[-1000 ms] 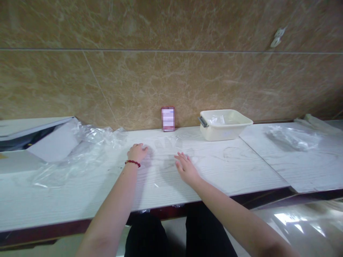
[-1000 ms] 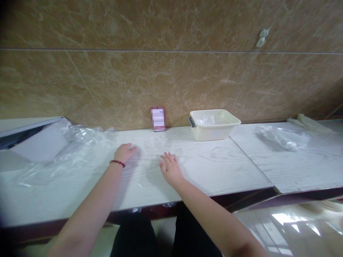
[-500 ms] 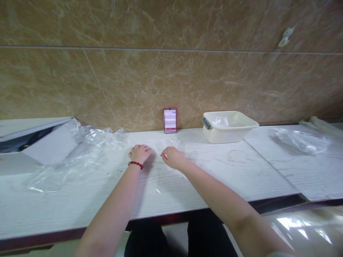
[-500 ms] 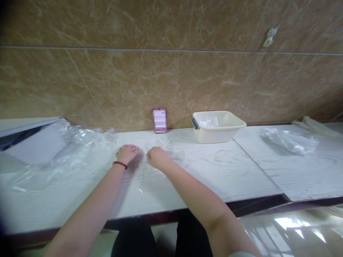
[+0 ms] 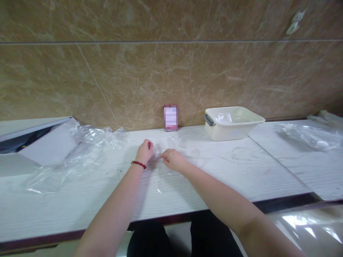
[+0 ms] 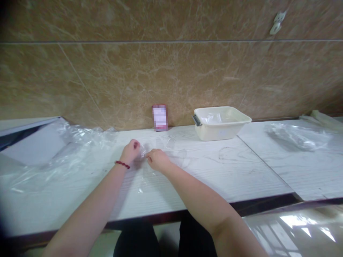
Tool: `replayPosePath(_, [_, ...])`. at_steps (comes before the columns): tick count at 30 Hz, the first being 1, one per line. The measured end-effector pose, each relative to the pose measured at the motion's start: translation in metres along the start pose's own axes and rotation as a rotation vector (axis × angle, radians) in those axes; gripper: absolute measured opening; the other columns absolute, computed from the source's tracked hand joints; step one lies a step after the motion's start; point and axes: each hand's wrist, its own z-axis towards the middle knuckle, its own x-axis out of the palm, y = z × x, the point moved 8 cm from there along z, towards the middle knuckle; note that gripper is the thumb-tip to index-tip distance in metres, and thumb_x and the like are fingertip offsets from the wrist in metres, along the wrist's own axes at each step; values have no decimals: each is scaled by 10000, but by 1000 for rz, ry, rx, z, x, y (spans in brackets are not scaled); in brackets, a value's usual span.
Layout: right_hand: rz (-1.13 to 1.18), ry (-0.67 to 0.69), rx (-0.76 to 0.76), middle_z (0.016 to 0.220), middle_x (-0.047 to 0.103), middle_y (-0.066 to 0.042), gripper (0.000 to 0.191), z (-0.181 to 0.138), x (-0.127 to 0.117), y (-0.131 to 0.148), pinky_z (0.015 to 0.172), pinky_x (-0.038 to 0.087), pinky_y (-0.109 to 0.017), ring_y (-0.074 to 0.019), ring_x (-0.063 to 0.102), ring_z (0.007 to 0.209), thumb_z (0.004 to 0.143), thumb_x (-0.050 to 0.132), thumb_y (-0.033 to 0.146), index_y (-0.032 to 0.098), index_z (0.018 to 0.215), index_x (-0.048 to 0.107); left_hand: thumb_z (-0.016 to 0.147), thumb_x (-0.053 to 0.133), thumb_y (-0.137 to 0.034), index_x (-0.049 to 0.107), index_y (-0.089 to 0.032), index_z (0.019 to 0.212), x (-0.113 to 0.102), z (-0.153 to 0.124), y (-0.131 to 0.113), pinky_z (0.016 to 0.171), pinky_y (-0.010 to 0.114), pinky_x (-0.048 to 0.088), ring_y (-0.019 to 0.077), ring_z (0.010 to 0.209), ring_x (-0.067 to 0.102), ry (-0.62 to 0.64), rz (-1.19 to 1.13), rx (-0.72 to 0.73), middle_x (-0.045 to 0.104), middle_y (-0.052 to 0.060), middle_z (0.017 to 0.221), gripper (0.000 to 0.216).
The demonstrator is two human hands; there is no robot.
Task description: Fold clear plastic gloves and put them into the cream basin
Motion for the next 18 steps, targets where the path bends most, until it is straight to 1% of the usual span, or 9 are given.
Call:
replayPosePath(3, [-11, 24, 6, 916, 611, -47, 285, 0, 6, -3, 788, 375, -239, -138, 534, 858, 718, 407, 122, 182, 897, 621, 794, 344, -311, 436, -186, 997, 3, -2, -4, 586, 231, 402, 145, 659, 580, 40, -135, 13, 599, 20, 694, 256])
replayPosePath(6, [20, 4, 49, 900, 617, -46, 291, 1, 6, -11, 744, 390, -214, -127, 546, 814, 716, 404, 124, 168, 914, 613, 768, 391, -373, 375, -169, 1073, -1, -4, -6, 567, 230, 401, 145, 628, 579, 19, -179, 2, 592, 21, 697, 367])
replayPosePath(8, [44, -22, 93, 879, 622, -44, 282, 2, 4, -17, 699, 400, -204, -121, 554, 762, 718, 415, 141, 167, 924, 606, 766, 385, -387, 380, -167, 1069, -4, -4, -6, 559, 233, 399, 148, 611, 575, -1, -179, -1, 590, 23, 685, 375])
replayPosePath(10, [68, -47, 133, 853, 628, -36, 264, 4, 2, -23, 664, 404, -201, -117, 557, 719, 720, 430, 161, 177, 921, 602, 794, 316, -391, 397, -173, 1047, -6, -5, -3, 540, 239, 396, 147, 552, 565, -1, -181, -23, 574, 9, 617, 344])
replayPosePath(13, [107, -90, 183, 818, 634, -15, 240, 6, 1, -32, 633, 405, -198, -109, 557, 684, 728, 437, 177, 200, 907, 595, 809, 251, -411, 409, -184, 1014, -2, -6, 6, 493, 239, 397, 130, 442, 538, 39, -240, -101, 564, -2, 583, 344])
replayPosePath(16, [161, -129, 211, 803, 634, -4, 222, 8, 2, -40, 626, 408, -193, -101, 559, 678, 731, 438, 174, 208, 888, 591, 775, 334, -428, 376, -186, 1030, 3, -10, 13, 463, 232, 409, 114, 400, 533, 81, -337, -179, 596, 13, 666, 353])
replayPosePath(18, [201, -149, 222, 790, 634, -2, 210, 9, 2, -44, 626, 412, -191, -97, 560, 675, 728, 440, 168, 205, 869, 592, 726, 434, -411, 346, -182, 1051, 3, -12, 15, 477, 226, 423, 113, 426, 549, 84, -362, -186, 609, 16, 691, 407])
